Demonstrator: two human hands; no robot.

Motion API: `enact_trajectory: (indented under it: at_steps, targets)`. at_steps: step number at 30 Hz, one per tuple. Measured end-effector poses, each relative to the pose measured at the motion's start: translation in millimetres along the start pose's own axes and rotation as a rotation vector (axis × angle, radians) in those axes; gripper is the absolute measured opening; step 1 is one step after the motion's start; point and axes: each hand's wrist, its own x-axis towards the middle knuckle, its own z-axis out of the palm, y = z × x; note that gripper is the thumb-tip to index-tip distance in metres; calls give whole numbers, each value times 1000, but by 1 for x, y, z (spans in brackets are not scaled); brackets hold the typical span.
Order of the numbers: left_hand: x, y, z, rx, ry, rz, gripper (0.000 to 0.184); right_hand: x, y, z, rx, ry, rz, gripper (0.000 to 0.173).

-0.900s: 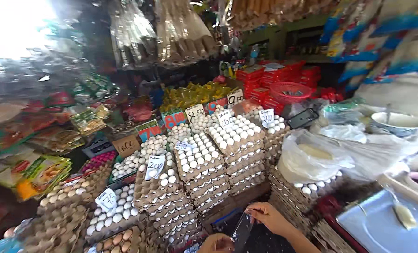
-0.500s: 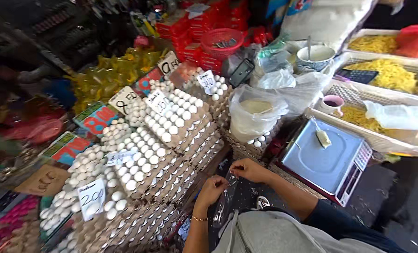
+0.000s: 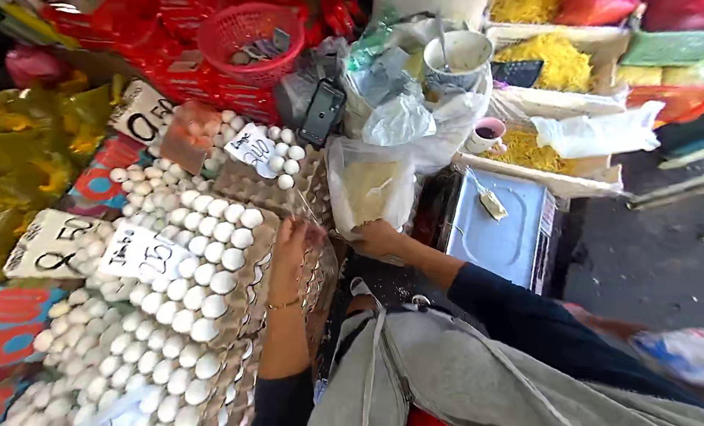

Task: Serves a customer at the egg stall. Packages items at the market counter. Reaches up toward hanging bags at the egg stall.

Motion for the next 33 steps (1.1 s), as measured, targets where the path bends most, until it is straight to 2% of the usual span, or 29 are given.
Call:
enact_trajectory:
  at_steps: [1,3,6,8,10,11,13,16,22,26,29,33]
  targets:
    - [18,4,-2,-15,-31,73,22,-1,-4,13,-10,-59,-6,43]
    - [57,22,5,-84,-118,236,20,0,-10,13,25,-41,10,43]
    - [100,46,36,-85,-290,400,21,1,-18,-36,152,141,108,38]
    - [124,45,59,6,-395,441,20,12,-6,-62,172,301,184,29]
    - [153,24,81,69,-429,428,21,29,18,-77,111,375,252,28]
    - [164,9,86,121,-437,394,23,36,30,-83,66,350,298,31]
    - [171,-16,87,307,-452,314,28,49,54,-87,-49,216,372,35]
    - [175,-41,78,495,-422,231,30,64,78,-82,-214,64,385,33]
    - [203,-44,61,548,-302,284,28,75,106,-78,-354,67,288,36]
    - [209,-45,63,641,-310,237,27,76,113,-77,-350,47,235,37]
    - [214,-58,65,709,-336,184,26,74,101,-88,-255,39,212,30]
    - [221,-67,59,710,-323,159,25,79,91,-87,-219,163,244,27]
